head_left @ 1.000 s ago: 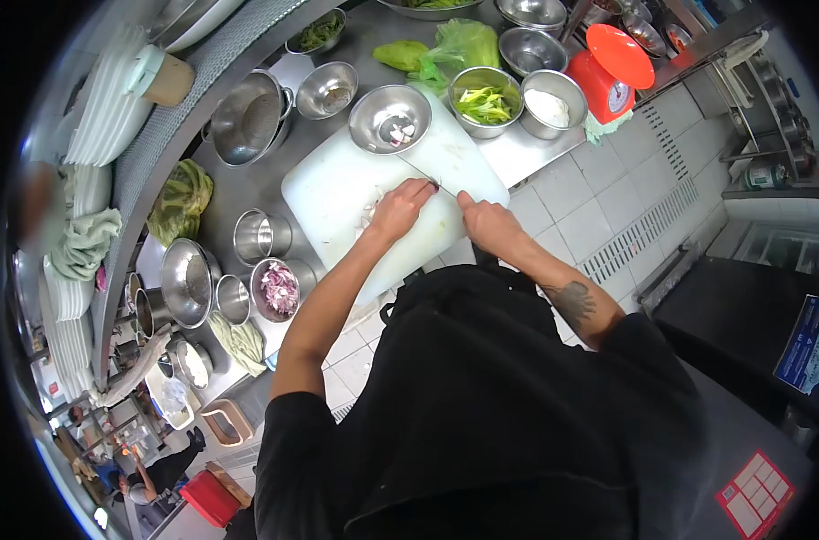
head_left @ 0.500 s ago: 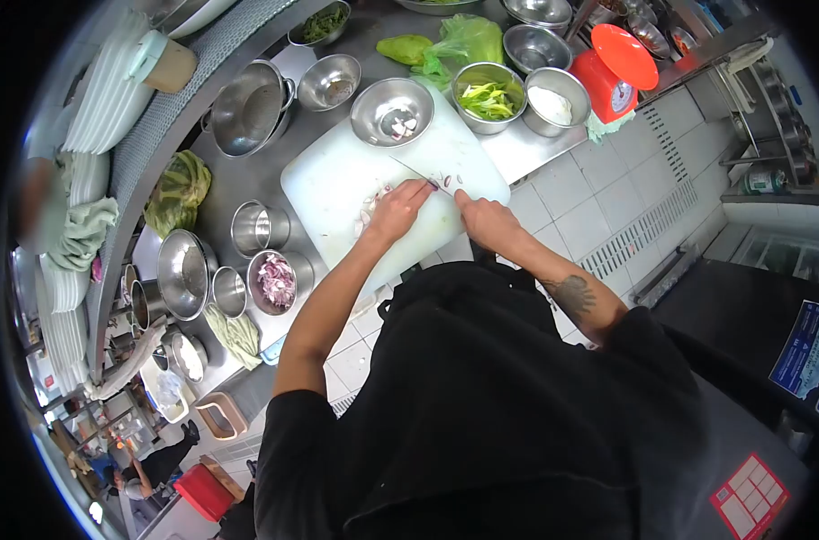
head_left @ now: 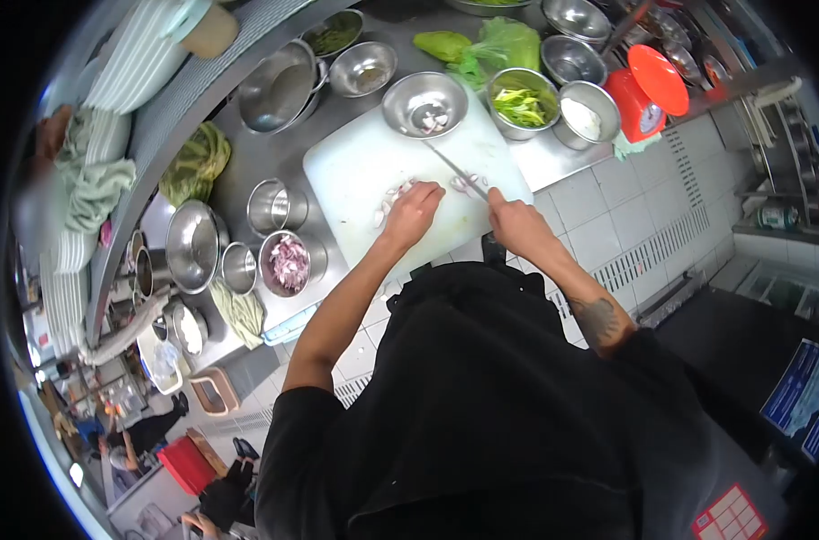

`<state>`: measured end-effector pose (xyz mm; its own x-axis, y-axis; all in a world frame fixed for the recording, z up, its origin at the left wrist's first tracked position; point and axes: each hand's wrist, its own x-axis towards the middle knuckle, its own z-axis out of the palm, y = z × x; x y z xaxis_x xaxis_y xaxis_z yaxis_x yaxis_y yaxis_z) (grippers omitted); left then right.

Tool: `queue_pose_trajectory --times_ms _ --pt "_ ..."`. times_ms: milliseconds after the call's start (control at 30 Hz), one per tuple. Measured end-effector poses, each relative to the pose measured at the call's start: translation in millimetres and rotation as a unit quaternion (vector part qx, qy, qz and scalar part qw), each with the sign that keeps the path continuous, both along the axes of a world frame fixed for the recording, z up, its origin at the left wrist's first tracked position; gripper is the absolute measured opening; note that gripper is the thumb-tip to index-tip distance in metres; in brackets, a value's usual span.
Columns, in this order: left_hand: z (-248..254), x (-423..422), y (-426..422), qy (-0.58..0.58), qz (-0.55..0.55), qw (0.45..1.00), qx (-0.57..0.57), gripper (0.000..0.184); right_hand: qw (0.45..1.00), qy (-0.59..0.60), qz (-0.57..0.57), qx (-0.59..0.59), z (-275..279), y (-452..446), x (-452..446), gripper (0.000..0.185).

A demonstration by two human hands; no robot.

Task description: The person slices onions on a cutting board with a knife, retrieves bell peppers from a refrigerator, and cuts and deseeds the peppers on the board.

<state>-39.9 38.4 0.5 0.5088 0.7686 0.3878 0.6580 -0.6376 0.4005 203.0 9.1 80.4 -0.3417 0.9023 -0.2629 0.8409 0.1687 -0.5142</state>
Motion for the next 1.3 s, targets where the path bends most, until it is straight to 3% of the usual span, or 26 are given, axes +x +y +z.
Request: queue_pose_trajectory --times_ms 67,133,300,500,567,667,1000,1100,1167,1300 --pt "2.6 -17.2 -4.4 -0.015 0.057 0.998 0.033 0.016 0.998 0.02 -0.001 -0.055 9.2 -1.8 -2.1 0.023" --pt "17.6 -34.9 -8.2 -0.106 0.218 0.969 -0.048 0.016 0.997 0.035 -0.001 -0.062 -9.2 -10.2 -4.5 0.025" --pt "22.9 -36.3 -0.9 -0.064 0.159 0.982 -0.082 0.016 0.997 0.041 -0.02 -0.069 -42.1 -17.0 -1.4 0.023" --pt "2.5 -18.6 18.7 0.01 0.033 0.989 -0.143 0.018 0.996 0.014 -0.033 -0.08 -24.0 -3.5 -7.7 0.023" --pt "3.4 -11.2 16.3 0.021 -0.024 0.999 0.007 0.02 0.997 0.002 -0.016 -0.073 -13.4 -2.6 -13.4 0.022" --pt "15.7 -3.2 1.1 0.016 0.065 0.996 -0.055 0.023 0.998 -0.02 0.002 -0.058 -1.6 -2.8 -19.9 0.02" --pt "-3.0 -1.3 -13.9 0.061 0.02 0.998 0.024 0.035 0.989 -0.115 0.078 -0.05 36.3 -2.8 -27.8 0.014" --pt "1.1 -3.8 -11.9 0.089 -0.003 0.996 0.002 0.034 0.99 -0.117 0.07 -0.028 20.5 -11.3 -32.4 0.013" --pt "0.0 -3.7 -10.9 0.112 -0.001 0.994 0.011 0.03 0.992 -0.101 0.07 -0.019 -24.0 -6.1 -33.1 0.013" --pt "-4.1 -7.0 -13.9 0.106 0.004 0.994 0.023 0.03 0.992 -0.094 0.08 -0.008 -13.4 -3.0 -37.2 0.014"
